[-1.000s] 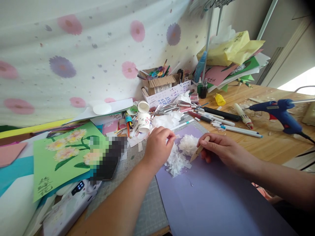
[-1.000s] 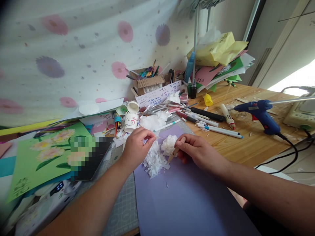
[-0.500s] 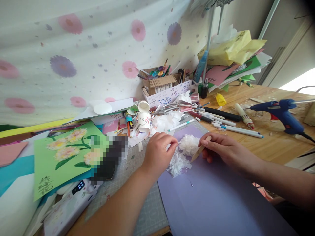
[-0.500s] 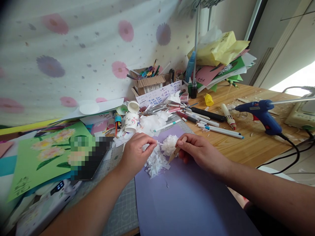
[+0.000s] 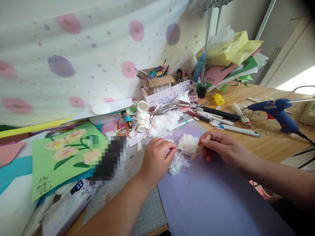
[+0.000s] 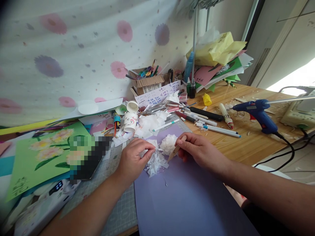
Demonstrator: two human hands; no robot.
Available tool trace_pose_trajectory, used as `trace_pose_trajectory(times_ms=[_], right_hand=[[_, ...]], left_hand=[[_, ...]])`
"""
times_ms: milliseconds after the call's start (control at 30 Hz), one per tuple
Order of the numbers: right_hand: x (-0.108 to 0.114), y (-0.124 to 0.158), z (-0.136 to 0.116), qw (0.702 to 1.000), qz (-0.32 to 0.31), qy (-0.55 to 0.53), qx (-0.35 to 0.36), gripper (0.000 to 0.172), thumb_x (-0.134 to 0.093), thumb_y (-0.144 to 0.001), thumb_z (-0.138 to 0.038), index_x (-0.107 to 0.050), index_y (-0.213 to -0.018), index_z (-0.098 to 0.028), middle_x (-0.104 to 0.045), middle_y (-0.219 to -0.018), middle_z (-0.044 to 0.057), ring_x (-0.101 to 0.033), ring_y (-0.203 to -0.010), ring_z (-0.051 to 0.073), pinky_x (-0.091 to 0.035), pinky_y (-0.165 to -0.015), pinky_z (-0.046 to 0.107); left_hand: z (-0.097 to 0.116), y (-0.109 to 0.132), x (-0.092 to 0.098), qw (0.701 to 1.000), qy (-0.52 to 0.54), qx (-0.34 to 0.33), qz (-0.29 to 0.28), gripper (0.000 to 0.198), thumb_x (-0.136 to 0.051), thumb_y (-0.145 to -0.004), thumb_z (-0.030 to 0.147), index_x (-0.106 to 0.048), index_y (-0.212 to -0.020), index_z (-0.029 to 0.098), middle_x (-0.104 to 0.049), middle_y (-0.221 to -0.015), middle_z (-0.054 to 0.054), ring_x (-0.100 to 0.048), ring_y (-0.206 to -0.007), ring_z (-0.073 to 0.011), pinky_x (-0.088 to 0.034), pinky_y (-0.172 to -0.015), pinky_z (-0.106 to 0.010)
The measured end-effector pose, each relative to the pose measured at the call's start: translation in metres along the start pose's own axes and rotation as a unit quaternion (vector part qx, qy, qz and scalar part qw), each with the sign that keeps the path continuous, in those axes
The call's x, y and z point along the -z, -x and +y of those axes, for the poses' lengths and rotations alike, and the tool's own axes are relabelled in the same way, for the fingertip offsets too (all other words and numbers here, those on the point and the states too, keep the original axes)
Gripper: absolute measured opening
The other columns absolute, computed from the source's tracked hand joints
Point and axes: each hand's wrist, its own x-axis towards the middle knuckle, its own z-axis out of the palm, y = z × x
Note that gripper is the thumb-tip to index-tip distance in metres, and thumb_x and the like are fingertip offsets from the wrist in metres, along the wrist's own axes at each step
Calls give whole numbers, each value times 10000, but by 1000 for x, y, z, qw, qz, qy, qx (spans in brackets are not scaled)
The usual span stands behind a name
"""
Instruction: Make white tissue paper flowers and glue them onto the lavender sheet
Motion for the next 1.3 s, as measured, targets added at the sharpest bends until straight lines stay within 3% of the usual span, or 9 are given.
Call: trace_pose_trajectory(times_ms=[267,500,833,1300], right_hand=[[-1,1,-10,998,14,-49,27,303,-613,-810,-439,-510,-694,-179,-590,-587,-12,-519,-524,106,-415,-541,247],[-2,4,-12,998,17,-43,51,295,-591,-826,-423,-501,-695,-175,-582,-584,-14,-518,-516,99,-419,-537,242],[-9,8,-6,995,-37,67,64,239,-497,-874,-363,-523,-748,-161,-566,-656,1,-512,-546,107,-411,-541,242],[-12,9,-4,967,-52,226,105,188,-481,-882,-266,-603,-794,-153,-619,-682,14,-540,-601,115,-426,-591,224]], left_hand=[[3,0,-5,998,27,-36,-33,107,-625,-788,138,-679,-771,229,-653,-783,-18,-568,-799,-188,-442,-746,-337],[12,-1,-7,992,2,-75,-99,133,-667,-742,102,-699,-729,231,-622,-827,-22,-538,-853,-206,-412,-772,-361],[14,-1,3,976,-36,-90,-195,116,-681,-765,156,-689,-725,265,-622,-834,18,-514,-895,-194,-306,-816,-390],[14,-2,3,974,-54,-93,-199,144,-629,-758,93,-645,-715,231,-606,-842,21,-498,-892,-184,-269,-789,-386]])
